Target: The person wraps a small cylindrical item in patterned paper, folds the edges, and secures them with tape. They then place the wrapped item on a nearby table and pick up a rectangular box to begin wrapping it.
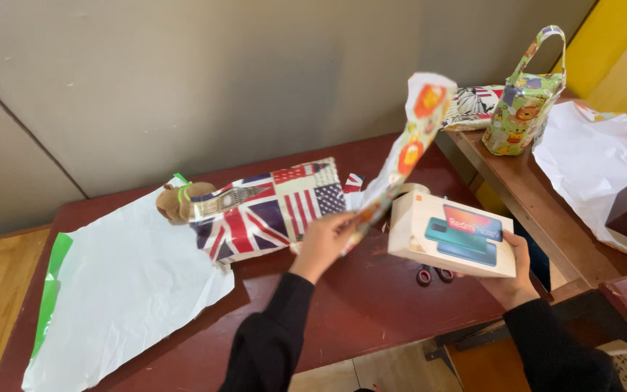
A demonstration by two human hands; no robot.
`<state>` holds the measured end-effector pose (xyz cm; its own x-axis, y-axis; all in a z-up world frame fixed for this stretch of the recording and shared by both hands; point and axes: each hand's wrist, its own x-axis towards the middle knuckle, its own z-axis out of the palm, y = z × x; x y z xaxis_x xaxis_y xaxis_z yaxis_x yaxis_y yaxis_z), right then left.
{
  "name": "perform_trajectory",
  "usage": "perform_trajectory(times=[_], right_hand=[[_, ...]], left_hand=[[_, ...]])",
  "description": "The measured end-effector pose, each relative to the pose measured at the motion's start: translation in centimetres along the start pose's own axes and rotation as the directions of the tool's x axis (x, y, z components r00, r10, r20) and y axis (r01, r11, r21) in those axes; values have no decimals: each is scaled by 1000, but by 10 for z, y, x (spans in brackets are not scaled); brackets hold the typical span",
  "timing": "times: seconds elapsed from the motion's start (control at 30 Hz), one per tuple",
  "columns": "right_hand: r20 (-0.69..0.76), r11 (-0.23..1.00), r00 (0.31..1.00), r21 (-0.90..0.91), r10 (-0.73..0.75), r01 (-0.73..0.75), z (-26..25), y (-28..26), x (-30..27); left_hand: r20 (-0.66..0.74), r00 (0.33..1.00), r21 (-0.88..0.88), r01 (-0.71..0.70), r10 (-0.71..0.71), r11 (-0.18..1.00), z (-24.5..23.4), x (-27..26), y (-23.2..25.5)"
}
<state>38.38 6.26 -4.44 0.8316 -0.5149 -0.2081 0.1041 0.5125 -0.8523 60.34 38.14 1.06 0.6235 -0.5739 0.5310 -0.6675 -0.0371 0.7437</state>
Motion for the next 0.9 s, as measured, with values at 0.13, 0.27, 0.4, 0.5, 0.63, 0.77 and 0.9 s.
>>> perform_trajectory(times=[0.13,0.27,0.4,0.5,0.63,0.77,0.9], right_hand=[[126,975,979,176,-161,138,-27,0,-5],[75,959,965,154,-251,238,-51,-30,-18],[1,960,960,4,-281,281,-48,-66,-35],[-154,984,973,-88,-170,158,-38,-52,-38],[-360,992,927,-33,104,-124,-32,21,-40],[-215,949,925,23,312,-315,-48,89,-51],[-219,923,899,26,380,-384,-71,112,-49]], left_hand=[[154,975,50,155,-161,987,68,-76,0],[481,855,226,93,-194,970,108,-121,3],[490,859,412,-78,-148,908,110,-113,-20],[378,924,826,-365,59,429,83,-86,-49],[293,954,914,-300,67,274,41,-38,-72],[150,985,985,-141,-89,100,8,-25,-77],[224,908,957,-136,-353,257,-2,-44,-104]])
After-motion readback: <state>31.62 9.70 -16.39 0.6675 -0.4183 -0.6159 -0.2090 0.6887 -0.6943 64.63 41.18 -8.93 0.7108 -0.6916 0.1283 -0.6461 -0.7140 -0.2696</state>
